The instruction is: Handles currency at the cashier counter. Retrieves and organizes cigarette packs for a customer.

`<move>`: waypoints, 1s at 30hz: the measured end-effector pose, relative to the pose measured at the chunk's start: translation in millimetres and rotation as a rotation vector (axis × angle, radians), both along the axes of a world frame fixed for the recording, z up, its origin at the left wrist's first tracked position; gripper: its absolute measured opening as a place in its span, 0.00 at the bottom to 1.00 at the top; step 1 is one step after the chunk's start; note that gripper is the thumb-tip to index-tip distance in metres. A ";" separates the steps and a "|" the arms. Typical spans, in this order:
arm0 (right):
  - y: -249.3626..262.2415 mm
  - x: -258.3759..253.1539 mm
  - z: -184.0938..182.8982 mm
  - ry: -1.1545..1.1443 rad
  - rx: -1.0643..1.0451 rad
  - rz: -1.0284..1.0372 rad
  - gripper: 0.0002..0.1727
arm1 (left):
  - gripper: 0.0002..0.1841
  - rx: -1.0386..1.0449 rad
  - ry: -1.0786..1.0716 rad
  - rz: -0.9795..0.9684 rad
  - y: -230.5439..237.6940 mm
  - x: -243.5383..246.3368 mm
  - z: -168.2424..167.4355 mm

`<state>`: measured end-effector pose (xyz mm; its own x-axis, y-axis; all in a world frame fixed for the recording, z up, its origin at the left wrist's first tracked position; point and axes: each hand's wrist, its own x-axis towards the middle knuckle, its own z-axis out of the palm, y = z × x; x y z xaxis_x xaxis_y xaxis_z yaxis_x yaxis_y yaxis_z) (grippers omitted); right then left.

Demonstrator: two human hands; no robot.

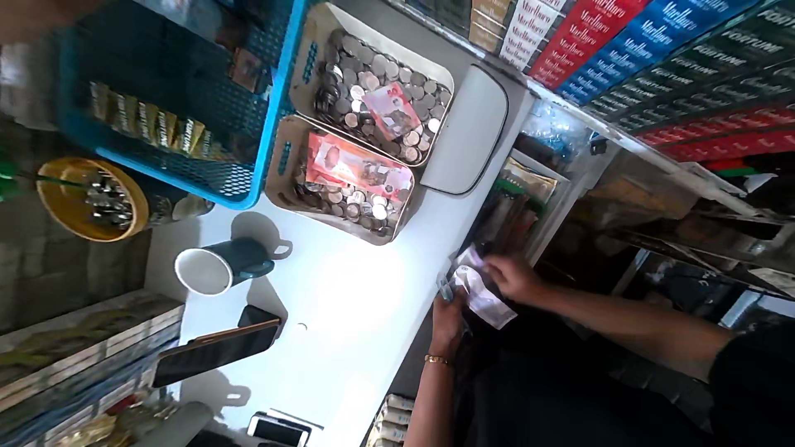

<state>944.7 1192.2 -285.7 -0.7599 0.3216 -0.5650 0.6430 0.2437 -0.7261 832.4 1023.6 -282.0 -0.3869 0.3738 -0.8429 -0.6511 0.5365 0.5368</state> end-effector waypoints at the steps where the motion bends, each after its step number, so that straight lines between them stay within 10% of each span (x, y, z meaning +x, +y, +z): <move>1: -7.8 1.7 9.3 0.051 -0.073 -0.022 0.18 | 0.08 -0.010 -0.007 0.019 3.3 2.0 -1.4; 6: 11.1 -19.8 -0.4 -0.037 -0.231 -0.047 0.26 | 0.08 -0.053 0.064 0.135 13.7 -0.1 1.6; 11: 61.5 -42.6 -82.9 -0.345 0.425 0.337 0.20 | 0.08 -0.031 0.065 0.120 3.7 -13.5 10.6; 22: 95.1 -30.0 -109.4 -0.086 0.659 0.561 0.10 | 0.10 -0.016 0.050 0.205 -15.2 -14.2 31.5; 30: 48.1 -28.5 17.0 -0.014 0.378 0.093 0.15 | 0.06 0.054 -0.087 0.283 -1.3 -20.8 42.4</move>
